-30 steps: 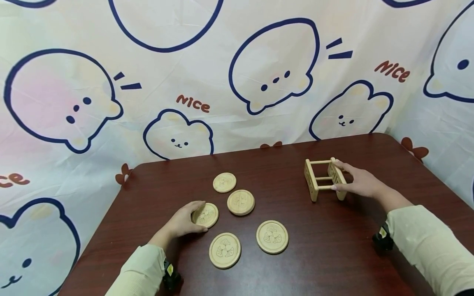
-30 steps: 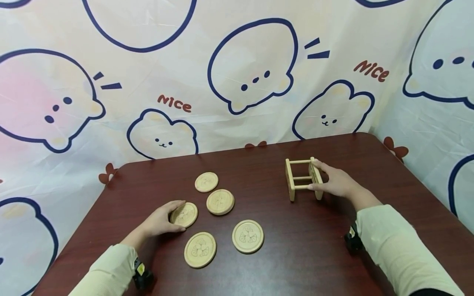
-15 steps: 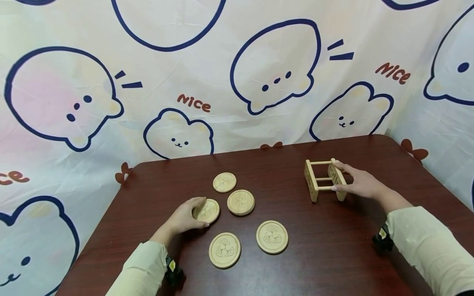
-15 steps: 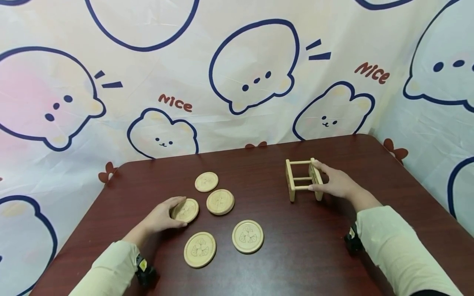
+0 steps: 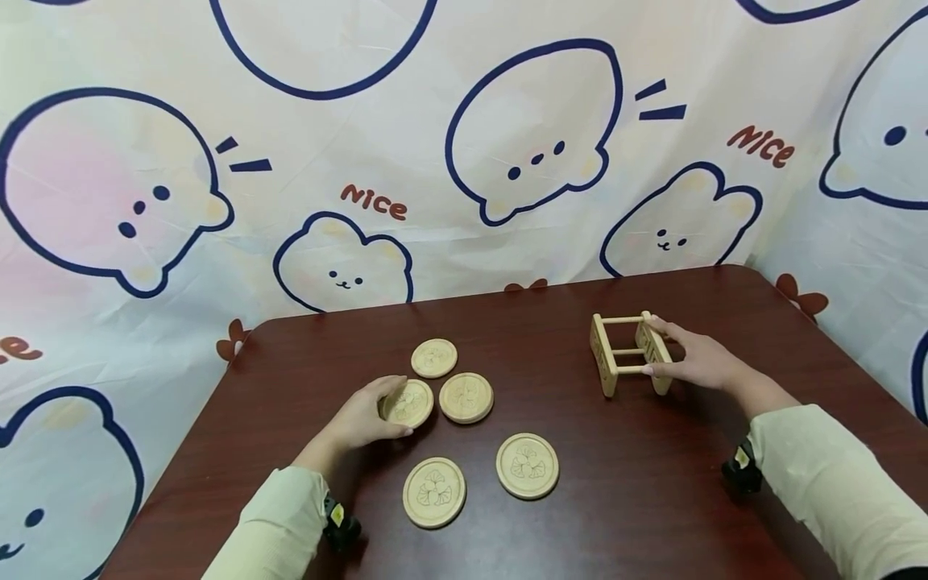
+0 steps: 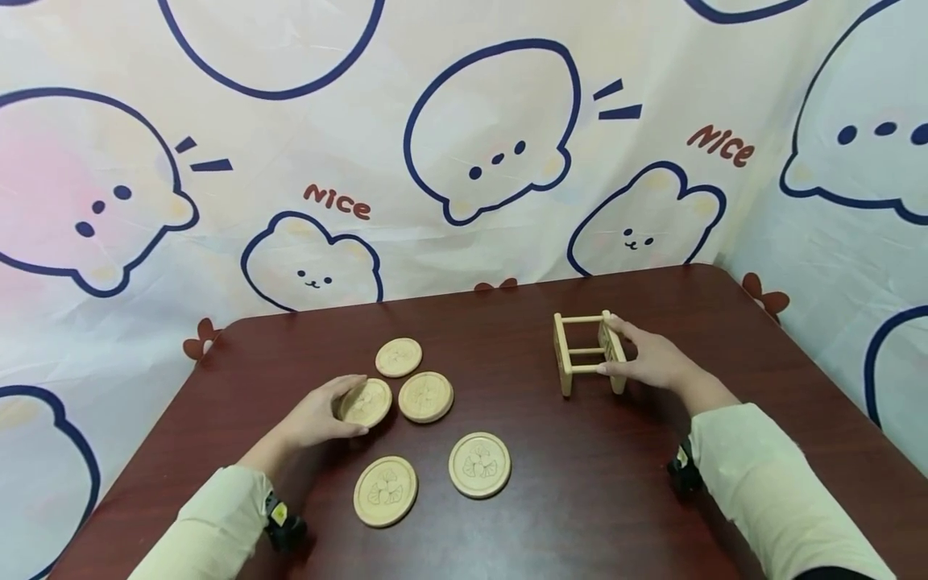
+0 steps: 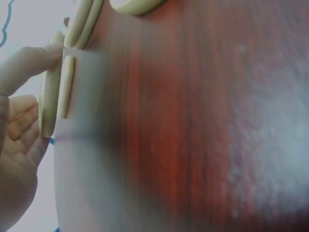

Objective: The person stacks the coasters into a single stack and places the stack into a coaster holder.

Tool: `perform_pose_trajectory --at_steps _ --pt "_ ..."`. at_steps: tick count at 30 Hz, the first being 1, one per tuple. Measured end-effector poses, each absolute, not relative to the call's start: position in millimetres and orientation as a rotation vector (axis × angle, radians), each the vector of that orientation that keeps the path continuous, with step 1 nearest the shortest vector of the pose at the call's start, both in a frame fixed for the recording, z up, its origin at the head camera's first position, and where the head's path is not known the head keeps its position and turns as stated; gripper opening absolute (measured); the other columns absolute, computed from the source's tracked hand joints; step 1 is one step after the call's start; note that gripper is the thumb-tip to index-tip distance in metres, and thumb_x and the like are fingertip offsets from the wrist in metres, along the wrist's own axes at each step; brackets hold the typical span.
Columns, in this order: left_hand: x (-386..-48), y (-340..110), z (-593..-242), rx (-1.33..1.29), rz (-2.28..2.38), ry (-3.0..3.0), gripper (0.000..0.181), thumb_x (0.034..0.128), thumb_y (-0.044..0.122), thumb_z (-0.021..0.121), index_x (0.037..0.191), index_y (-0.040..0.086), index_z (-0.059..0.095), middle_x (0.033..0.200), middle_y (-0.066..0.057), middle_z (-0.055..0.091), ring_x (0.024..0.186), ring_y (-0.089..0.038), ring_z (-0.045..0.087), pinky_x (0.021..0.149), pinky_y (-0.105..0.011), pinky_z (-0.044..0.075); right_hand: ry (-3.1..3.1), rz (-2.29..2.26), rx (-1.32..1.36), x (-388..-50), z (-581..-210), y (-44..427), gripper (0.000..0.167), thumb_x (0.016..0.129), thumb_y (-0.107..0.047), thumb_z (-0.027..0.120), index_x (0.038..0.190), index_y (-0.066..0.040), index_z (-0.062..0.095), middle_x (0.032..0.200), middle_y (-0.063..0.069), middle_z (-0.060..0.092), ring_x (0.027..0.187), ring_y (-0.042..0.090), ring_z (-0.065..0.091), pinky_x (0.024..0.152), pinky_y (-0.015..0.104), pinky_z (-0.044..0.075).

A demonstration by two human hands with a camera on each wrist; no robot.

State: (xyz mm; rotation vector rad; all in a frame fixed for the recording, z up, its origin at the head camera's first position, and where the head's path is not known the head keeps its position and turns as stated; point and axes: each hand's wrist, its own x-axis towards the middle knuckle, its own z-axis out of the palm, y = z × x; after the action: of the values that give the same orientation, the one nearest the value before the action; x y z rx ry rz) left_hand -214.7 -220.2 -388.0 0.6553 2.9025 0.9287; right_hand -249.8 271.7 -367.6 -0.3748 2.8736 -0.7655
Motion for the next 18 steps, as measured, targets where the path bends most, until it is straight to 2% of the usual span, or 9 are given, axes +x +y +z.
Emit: perform_pose_trajectory --at_steps 18 --pt "-219.5 -195.3 -376.5 0.697 0.976 2.848 0.076 0.062 0.022 0.076 0.126 0.0 0.041 0.127 -0.014 0.04 0.115 -0.026 0.037 0.093 -0.041 0.03 2.885 -0.739 -0.428 -249.3 -367.2 272.4 0.089 0.075 -0.053 0.056 0.139 -0.008 0.015 0.131 0.028 0.026 0.111 0.048 0.03 0.082 0.059 0.029"
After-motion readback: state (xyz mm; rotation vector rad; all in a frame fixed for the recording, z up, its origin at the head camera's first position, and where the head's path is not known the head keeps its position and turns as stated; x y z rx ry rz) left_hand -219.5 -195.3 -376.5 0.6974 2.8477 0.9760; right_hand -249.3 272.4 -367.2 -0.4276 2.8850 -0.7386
